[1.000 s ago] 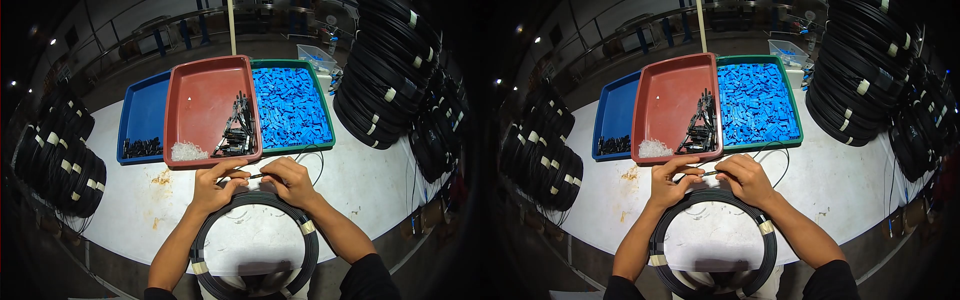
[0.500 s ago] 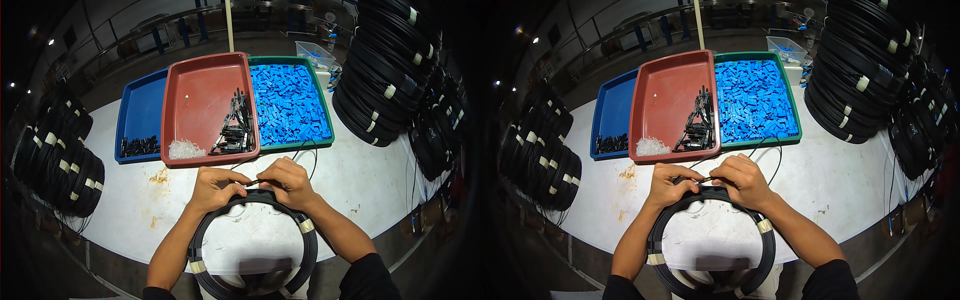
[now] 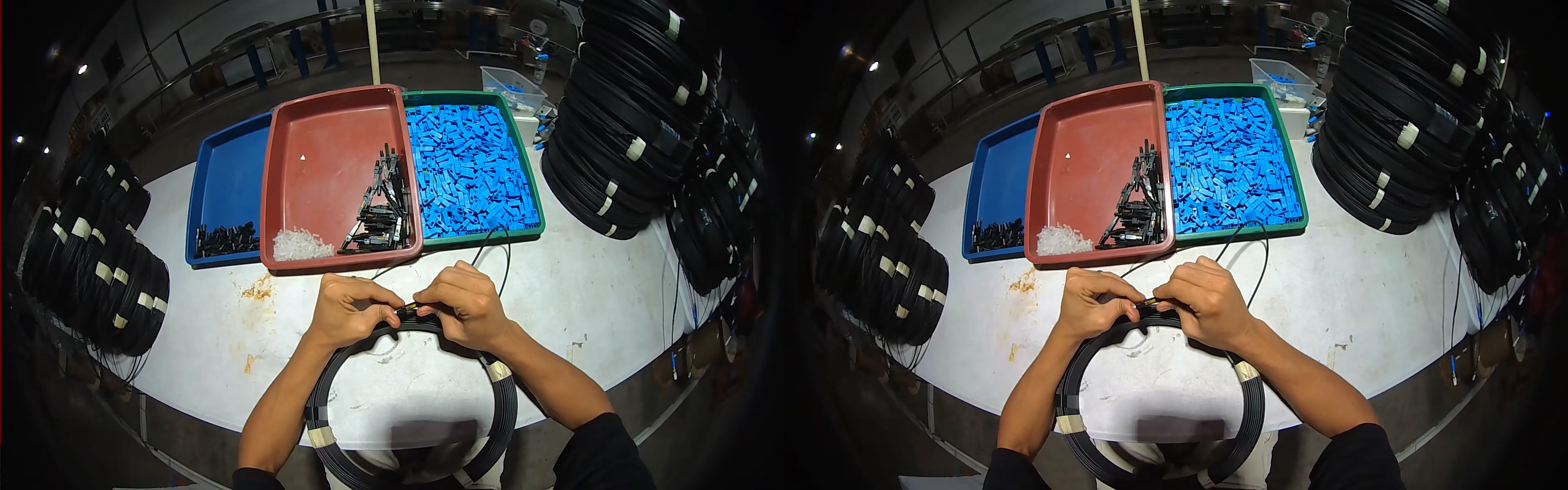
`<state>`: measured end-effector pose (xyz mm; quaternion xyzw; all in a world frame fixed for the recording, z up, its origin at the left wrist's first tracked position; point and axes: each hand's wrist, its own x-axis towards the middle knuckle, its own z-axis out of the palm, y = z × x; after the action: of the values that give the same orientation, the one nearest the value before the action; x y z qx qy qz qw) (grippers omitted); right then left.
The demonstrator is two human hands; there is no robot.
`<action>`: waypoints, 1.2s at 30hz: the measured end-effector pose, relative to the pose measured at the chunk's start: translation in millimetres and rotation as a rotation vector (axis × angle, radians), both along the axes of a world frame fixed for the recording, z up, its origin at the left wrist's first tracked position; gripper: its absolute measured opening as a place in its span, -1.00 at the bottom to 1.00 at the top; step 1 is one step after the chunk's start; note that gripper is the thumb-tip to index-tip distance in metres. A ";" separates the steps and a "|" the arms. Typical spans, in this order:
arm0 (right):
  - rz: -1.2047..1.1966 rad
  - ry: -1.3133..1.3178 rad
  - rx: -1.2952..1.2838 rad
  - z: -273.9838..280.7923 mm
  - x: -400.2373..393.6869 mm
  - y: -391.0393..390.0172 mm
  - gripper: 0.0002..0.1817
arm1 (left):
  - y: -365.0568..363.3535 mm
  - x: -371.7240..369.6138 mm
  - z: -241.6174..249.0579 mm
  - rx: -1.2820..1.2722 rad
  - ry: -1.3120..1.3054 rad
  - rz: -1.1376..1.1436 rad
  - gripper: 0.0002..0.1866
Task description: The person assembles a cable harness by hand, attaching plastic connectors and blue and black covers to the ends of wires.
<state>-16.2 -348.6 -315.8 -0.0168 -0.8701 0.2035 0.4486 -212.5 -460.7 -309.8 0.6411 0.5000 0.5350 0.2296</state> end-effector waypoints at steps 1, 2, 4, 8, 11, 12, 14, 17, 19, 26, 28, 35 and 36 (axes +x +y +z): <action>0.001 0.000 -0.005 -0.1 -0.2 -0.1 -0.80 | -0.1 0.2 0.1 -0.003 0.004 0.003 -0.84; 0.001 -0.002 -0.005 0.2 -0.1 -0.2 -0.80 | 0.0 0.3 -0.4 -0.002 0.003 0.003 -0.84; 0.002 -0.017 0.015 1.0 -0.1 0.0 -0.80 | 0.7 -0.2 -1.5 -0.009 -0.025 -0.005 -0.83; 0.005 -0.005 0.015 2.9 -1.1 0.8 -0.81 | 0.8 0.3 -0.8 0.005 -0.025 -0.006 -0.80; 0.006 -0.004 0.011 2.6 -0.7 0.1 -0.80 | -0.2 0.2 -0.2 -0.013 -0.042 -0.018 -0.78; 0.002 -0.015 0.010 2.5 -0.4 -0.5 -0.81 | 0.2 -0.1 0.0 0.009 -0.012 -0.016 -0.78; -0.004 -0.024 0.010 2.7 1.0 0.0 -0.81 | 1.1 1.0 0.8 0.033 0.020 -0.015 -0.79; 0.019 -0.018 -0.005 2.8 -0.5 1.2 -0.81 | -0.4 0.9 4.2 0.020 -0.009 -0.026 -0.78; 0.006 -0.025 0.012 2.8 0.0 0.7 -0.80 | -0.7 1.4 4.8 0.016 0.027 -0.011 -0.78; 0.003 -0.043 0.019 3.8 0.8 0.8 -0.79 | 0.1 1.1 2.6 0.020 0.018 -0.006 -0.77; 0.008 -0.027 0.002 2.1 0.4 1.7 -0.79 | -0.3 2.0 5.8 0.030 0.052 -0.013 -0.76; 0.012 -0.037 0.016 3.3 0.4 1.6 -0.80 | -0.1 1.3 2.8 0.054 0.088 0.003 -0.81; 0.006 -0.046 0.015 3.3 0.2 0.2 -0.80 | 0.4 0.2 -0.1 0.052 0.073 0.004 -0.82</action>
<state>-15.9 -348.4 -312.5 -0.0154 -0.8818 0.1977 0.4279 -212.3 -460.3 -309.9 0.6650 0.4951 0.5246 0.1933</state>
